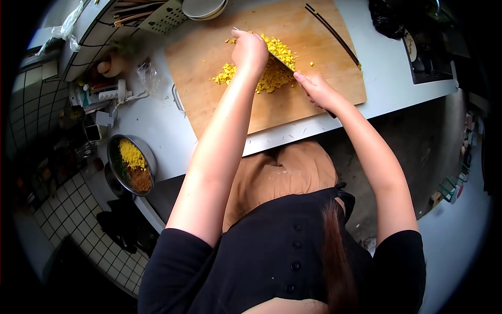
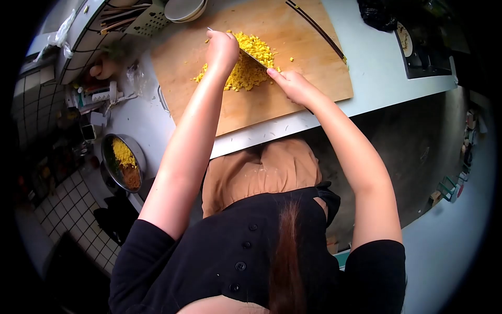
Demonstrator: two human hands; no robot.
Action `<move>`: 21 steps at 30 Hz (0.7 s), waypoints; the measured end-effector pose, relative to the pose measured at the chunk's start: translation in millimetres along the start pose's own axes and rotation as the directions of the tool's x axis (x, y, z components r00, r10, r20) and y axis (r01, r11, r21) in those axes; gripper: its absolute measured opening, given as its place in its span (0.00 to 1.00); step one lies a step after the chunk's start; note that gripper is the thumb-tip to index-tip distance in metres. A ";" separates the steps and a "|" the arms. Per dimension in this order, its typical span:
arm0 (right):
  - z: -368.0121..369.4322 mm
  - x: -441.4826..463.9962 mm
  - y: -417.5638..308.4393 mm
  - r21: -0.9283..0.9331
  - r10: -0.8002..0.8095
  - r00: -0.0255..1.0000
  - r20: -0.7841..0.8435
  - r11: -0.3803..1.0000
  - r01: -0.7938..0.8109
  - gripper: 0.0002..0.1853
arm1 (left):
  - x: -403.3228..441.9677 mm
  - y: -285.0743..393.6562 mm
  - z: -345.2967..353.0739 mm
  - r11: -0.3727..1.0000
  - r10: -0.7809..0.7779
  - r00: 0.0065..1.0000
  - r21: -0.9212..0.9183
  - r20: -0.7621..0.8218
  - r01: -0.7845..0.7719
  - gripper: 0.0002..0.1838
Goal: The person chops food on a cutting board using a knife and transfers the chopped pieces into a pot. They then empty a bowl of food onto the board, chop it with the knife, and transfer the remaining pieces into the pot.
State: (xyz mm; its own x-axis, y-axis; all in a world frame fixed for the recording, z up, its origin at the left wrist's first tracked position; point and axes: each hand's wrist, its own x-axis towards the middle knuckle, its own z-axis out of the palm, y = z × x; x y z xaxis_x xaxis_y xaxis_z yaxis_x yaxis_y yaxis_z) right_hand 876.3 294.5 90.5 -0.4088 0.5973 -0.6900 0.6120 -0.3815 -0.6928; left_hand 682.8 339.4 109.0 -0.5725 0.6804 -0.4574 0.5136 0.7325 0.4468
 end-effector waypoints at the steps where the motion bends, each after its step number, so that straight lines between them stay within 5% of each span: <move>1: -5.1 3.0 -7.8 -0.028 0.025 0.999 0.023 0.999 -0.025 0.31 | 6.3 2.4 -1.3 0.999 0.000 1.000 -0.051 0.003 0.000 0.23; 3: -9.2 -5.6 -30.4 -0.075 0.104 0.991 0.083 0.992 -0.098 0.32 | 19.2 -10.3 0.9 0.991 -0.015 0.999 -0.135 0.033 0.019 0.22; 9: -14.1 -4.8 -20.8 -0.008 0.114 0.989 0.094 0.993 -0.114 0.32 | 11.1 -1.1 4.7 0.999 0.005 0.998 0.036 0.061 -0.007 0.27; 10: -13.4 -1.6 -12.3 0.010 0.099 0.991 0.085 0.995 -0.100 0.32 | 8.7 6.9 6.9 0.972 -0.128 0.986 -0.183 0.102 0.145 0.28; 13: -21.0 -8.1 -32.3 -0.038 0.120 0.989 0.089 0.992 -0.117 0.32 | 65.7 -30.3 40.8 0.995 0.049 0.997 0.086 0.055 -0.054 0.24; 17: -25.3 -7.7 -46.1 -0.108 0.122 0.988 0.092 0.988 -0.112 0.31 | 48.6 -26.7 17.8 0.992 0.092 0.993 -0.097 0.071 -0.085 0.23; 18: -16.7 -3.8 -27.1 -0.055 0.079 0.994 0.070 0.996 -0.076 0.31 | 38.6 -27.5 17.4 0.982 0.189 0.982 0.008 0.027 -0.189 0.23; 21: 1.1 0.7 -7.0 -0.076 -0.052 0.997 -0.062 0.996 0.047 0.34 | 17.9 -10.1 11.1 0.983 0.158 0.985 -0.085 -0.071 -0.163 0.23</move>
State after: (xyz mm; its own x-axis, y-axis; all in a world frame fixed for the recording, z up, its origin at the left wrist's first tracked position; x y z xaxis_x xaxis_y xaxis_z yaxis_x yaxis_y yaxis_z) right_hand 871.0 296.8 94.6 -0.3974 0.6590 -0.6386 0.6417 -0.2978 -0.7068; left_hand 674.5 344.4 87.8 -0.5282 0.7842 -0.3257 0.5442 0.6071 0.5791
